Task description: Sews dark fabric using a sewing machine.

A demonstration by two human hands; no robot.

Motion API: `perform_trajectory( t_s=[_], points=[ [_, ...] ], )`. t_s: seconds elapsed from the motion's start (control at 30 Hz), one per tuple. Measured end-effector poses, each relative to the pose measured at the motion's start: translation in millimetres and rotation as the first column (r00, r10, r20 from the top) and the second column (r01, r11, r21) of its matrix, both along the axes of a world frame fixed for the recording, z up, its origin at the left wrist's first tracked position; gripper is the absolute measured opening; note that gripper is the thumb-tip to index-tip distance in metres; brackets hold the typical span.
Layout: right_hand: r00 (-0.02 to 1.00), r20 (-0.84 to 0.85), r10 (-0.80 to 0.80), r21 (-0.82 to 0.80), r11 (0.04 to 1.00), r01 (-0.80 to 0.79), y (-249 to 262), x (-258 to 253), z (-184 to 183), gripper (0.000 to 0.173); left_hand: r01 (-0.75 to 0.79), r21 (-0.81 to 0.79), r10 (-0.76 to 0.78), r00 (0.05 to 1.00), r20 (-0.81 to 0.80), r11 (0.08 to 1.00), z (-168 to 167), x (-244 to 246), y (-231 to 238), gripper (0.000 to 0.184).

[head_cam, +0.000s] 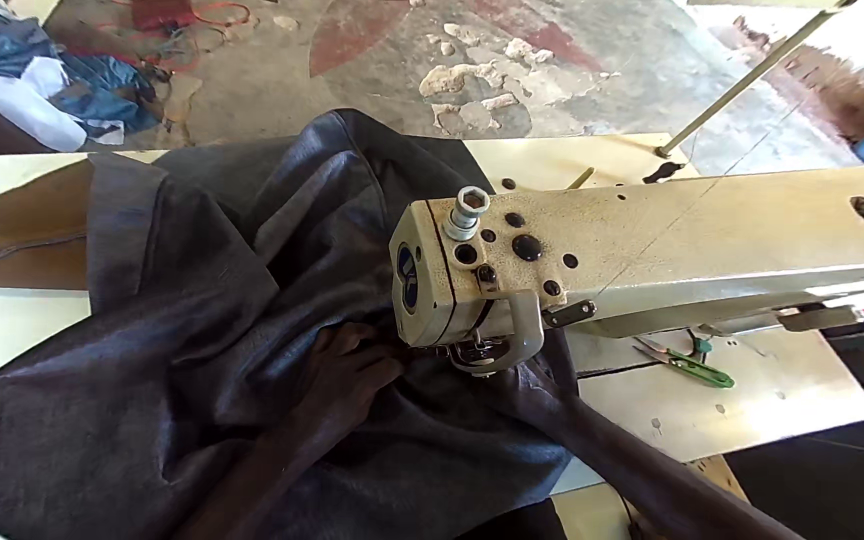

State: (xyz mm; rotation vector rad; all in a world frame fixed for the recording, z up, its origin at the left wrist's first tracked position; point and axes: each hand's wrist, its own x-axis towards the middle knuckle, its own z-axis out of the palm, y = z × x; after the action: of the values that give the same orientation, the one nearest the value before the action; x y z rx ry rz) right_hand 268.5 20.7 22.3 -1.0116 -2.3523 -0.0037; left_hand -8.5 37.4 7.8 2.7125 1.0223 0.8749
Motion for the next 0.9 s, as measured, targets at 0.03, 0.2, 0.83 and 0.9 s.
perform_trajectory(
  t_s=[0.03,0.2,0.83,0.9],
  points=[
    [1.0,0.005,0.001,0.011,1.0,-0.001,0.1,-0.4,0.1,0.014,0.0,0.0,0.0,1.0,-0.003,1.0,0.7,-0.1,-0.1,0.021],
    [1.0,-0.006,0.017,-0.017,1.0,-0.018,-1.3,-0.8,-0.3,0.013,0.004,0.017,-0.003,1.0,-0.008,1.0,1.0,-0.3,0.7,0.022],
    [0.999,-0.05,0.016,0.017,1.0,-0.015,-4.5,-8.5,0.0,0.015,0.066,0.0,-0.066,0.998,0.004,0.998,0.9,-7.6,11.7,0.023],
    [0.998,-0.068,0.013,-0.008,1.0,-0.014,-4.6,-8.9,-0.7,0.014,0.071,-0.006,-0.071,0.997,0.013,0.997,1.1,-7.5,12.5,0.023]
  ],
)
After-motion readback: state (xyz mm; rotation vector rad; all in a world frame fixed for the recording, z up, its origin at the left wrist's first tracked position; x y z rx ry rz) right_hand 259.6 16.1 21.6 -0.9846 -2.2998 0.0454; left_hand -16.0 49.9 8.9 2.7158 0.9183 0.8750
